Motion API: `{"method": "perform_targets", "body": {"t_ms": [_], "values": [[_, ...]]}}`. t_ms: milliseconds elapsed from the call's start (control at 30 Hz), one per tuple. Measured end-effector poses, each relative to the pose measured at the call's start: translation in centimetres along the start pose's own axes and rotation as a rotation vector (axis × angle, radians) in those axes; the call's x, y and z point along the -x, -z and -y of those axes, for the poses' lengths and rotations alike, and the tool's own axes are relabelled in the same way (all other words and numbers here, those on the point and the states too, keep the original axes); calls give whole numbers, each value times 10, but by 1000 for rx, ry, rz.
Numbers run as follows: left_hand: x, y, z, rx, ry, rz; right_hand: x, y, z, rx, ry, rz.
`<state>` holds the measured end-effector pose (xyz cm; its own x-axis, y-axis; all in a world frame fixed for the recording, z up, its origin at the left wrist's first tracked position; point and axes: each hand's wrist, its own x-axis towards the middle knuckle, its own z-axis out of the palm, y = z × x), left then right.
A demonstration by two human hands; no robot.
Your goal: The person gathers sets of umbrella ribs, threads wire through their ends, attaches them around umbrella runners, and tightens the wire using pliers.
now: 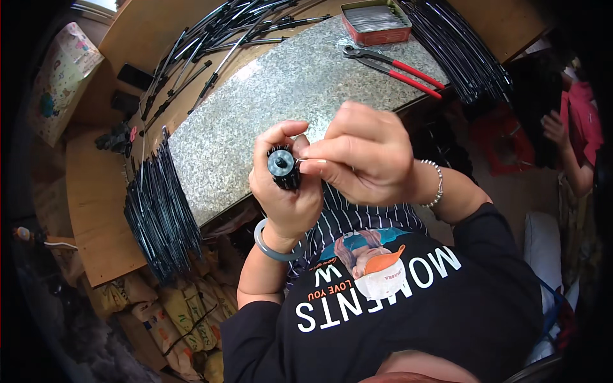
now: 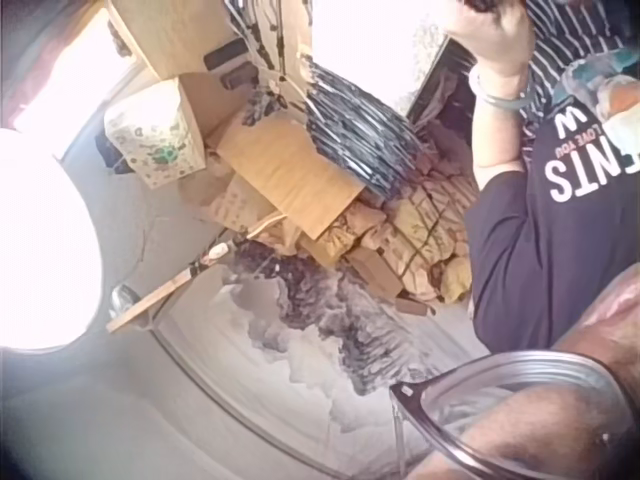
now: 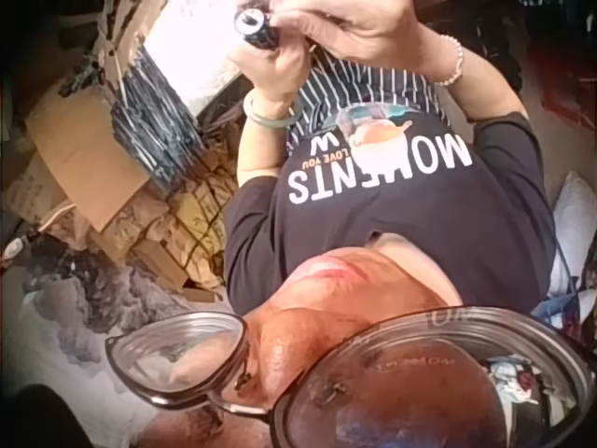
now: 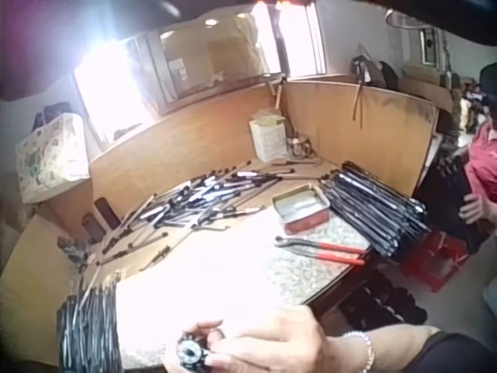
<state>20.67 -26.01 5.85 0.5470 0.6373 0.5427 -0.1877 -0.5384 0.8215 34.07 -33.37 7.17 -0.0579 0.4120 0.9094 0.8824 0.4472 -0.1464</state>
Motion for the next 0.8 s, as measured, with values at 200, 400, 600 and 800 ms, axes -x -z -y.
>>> {"method": "perform_targets", "body": {"t_ms": [200, 400, 600, 800], "values": [[-3, 2, 5, -120, -187, 25, 16, 12, -22, -124, -611, 191], [-10, 20, 0, 262, 301, -82, 87, 41, -102, 647, -461, 385], [-16, 20, 2, 263, 281, -96, 106, 58, -115, 647, -419, 521], [-21, 24, 14, 220, 316, -137, 26, 64, -37, 103, -546, 425]]}}
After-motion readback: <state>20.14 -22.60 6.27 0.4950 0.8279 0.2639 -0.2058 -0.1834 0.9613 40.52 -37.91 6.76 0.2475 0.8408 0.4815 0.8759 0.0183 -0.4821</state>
